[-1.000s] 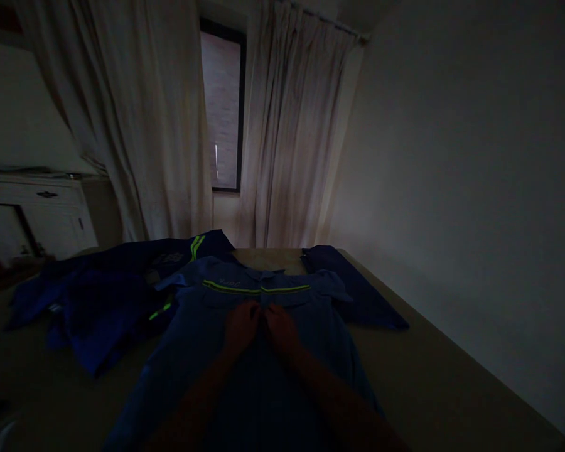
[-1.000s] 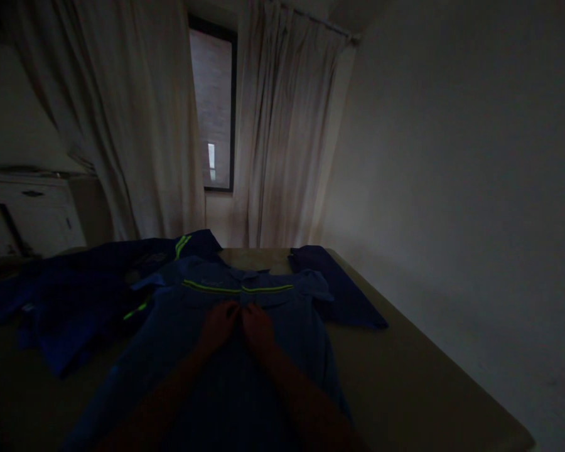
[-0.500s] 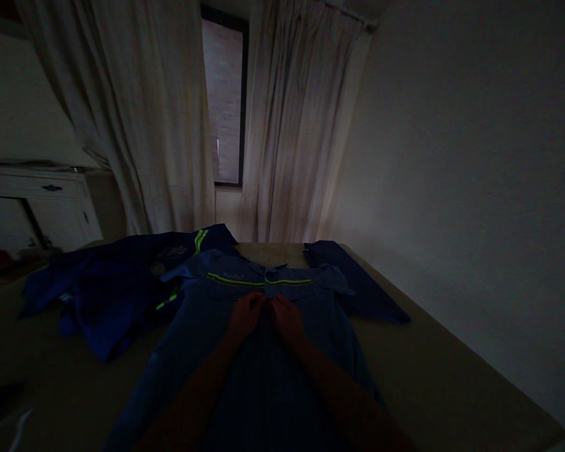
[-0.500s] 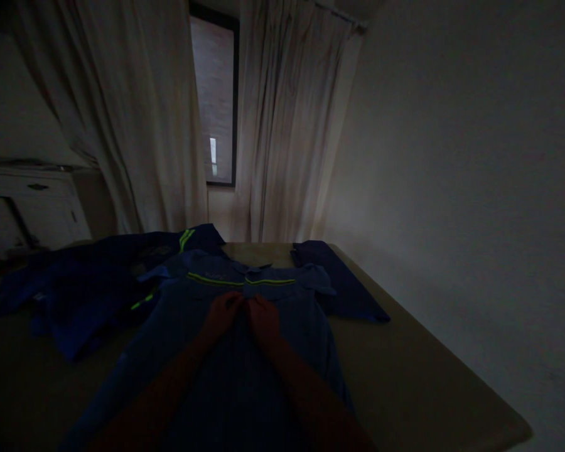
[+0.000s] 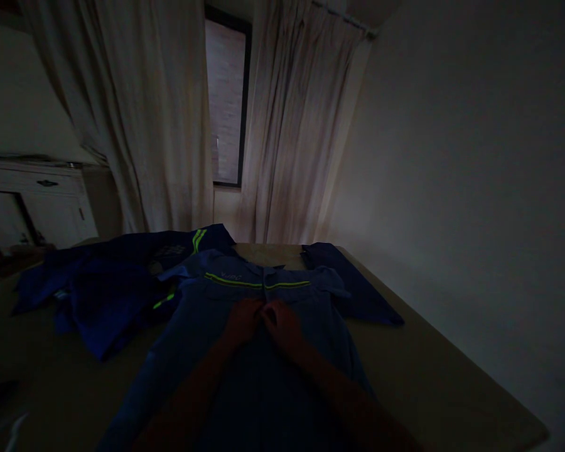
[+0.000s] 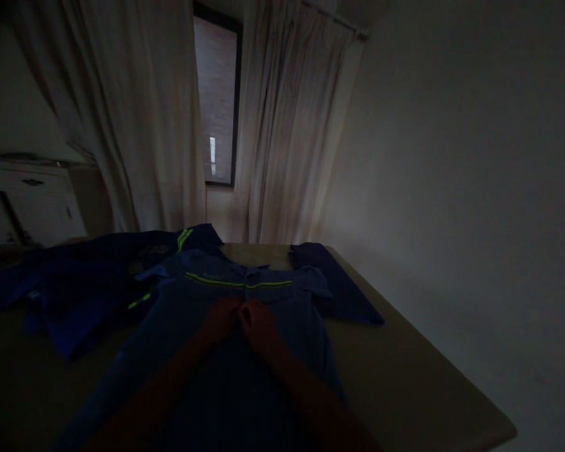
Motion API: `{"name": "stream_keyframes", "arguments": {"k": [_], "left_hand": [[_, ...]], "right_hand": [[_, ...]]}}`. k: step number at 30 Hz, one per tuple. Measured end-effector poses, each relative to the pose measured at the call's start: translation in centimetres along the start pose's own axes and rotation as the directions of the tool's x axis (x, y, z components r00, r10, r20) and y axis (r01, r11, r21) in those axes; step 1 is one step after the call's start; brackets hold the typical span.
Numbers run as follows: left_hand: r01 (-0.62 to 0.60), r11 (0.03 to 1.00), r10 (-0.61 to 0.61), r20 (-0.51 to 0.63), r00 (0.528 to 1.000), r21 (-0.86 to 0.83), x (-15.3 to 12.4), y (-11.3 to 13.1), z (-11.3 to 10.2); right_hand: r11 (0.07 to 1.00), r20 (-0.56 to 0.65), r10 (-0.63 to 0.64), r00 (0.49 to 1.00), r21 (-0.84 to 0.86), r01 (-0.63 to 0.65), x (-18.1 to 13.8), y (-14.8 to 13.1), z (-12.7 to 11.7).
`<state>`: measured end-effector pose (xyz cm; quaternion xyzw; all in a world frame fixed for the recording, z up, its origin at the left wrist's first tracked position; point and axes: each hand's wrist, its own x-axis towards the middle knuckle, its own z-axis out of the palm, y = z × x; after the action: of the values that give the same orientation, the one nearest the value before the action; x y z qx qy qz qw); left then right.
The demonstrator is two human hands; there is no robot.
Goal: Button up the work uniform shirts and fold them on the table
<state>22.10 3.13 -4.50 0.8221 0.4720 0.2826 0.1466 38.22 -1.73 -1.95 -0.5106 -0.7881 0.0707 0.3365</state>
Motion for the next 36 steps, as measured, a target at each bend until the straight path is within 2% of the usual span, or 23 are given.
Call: {"name": "stream_keyframes", "arguments": {"k": [3, 5, 8, 11, 14, 17, 22, 24, 27, 31, 36], "left_hand": [[-0.016, 0.997, 0.015, 0.004, 1.000, 0.073, 0.6, -0.3, -0.1], [-0.013, 0.993, 0.014, -0.007, 1.000, 0.114, 1.2, -0.4, -0.2], [-0.008, 0.986, 0.011, -0.016, 1.000, 0.168, 1.9, -0.3, -0.7], [0.029, 0.972, -0.016, -0.055, 0.998, 0.235, 1.4, 0.0, -1.5], [0.083, 0.953, -0.060, -0.087, 0.994, 0.293, -0.3, 0.5, -2.2], [0.101, 0.949, -0.089, -0.055, 0.995, 0.297, -2.6, 1.0, -2.3], [0.226, 0.970, -0.225, -0.029, 0.974, 0.090, -5.4, 2.0, -0.9], [0.284, 0.959, -0.284, -0.043, 0.958, 0.001, -5.9, 2.3, -0.1], [0.304, 0.948, -0.311, -0.062, 0.949, -0.100, -6.2, 2.7, 0.5], [0.318, 0.907, -0.334, -0.011, 0.943, -0.275, -5.8, 2.7, -0.2], [0.324, 0.828, -0.380, -0.033, 0.924, -0.457, -5.0, 2.4, -1.3]], "right_hand": [[0.999, 0.184, -0.008, 0.983, -0.040, 0.016, -2.5, -0.9, -0.6], [0.997, 0.255, -0.037, 0.966, -0.058, 0.053, -3.8, -1.2, -1.0], [0.992, 0.250, -0.093, 0.964, -0.055, 0.110, -4.4, -1.1, -1.1], [0.984, 0.240, -0.131, 0.962, -0.088, 0.156, -3.4, -0.5, -0.8], [0.976, 0.238, -0.137, 0.962, -0.132, 0.171, -2.1, 0.2, -0.4], [0.975, 0.226, -0.132, 0.965, -0.144, 0.167, -1.4, 0.6, 0.0], [0.946, 0.229, -0.110, 0.967, -0.274, 0.172, -2.2, 0.4, 0.6], [0.917, 0.231, -0.117, 0.966, -0.349, 0.195, -2.7, 0.3, 0.9], [0.885, 0.219, -0.133, 0.967, -0.412, 0.215, -2.9, 0.0, 1.0], [0.899, 0.173, -0.163, 0.971, -0.379, 0.219, -2.4, -0.5, 0.4], [0.918, 0.078, -0.261, 0.962, -0.289, 0.273, -2.4, -1.1, -0.5]]}}
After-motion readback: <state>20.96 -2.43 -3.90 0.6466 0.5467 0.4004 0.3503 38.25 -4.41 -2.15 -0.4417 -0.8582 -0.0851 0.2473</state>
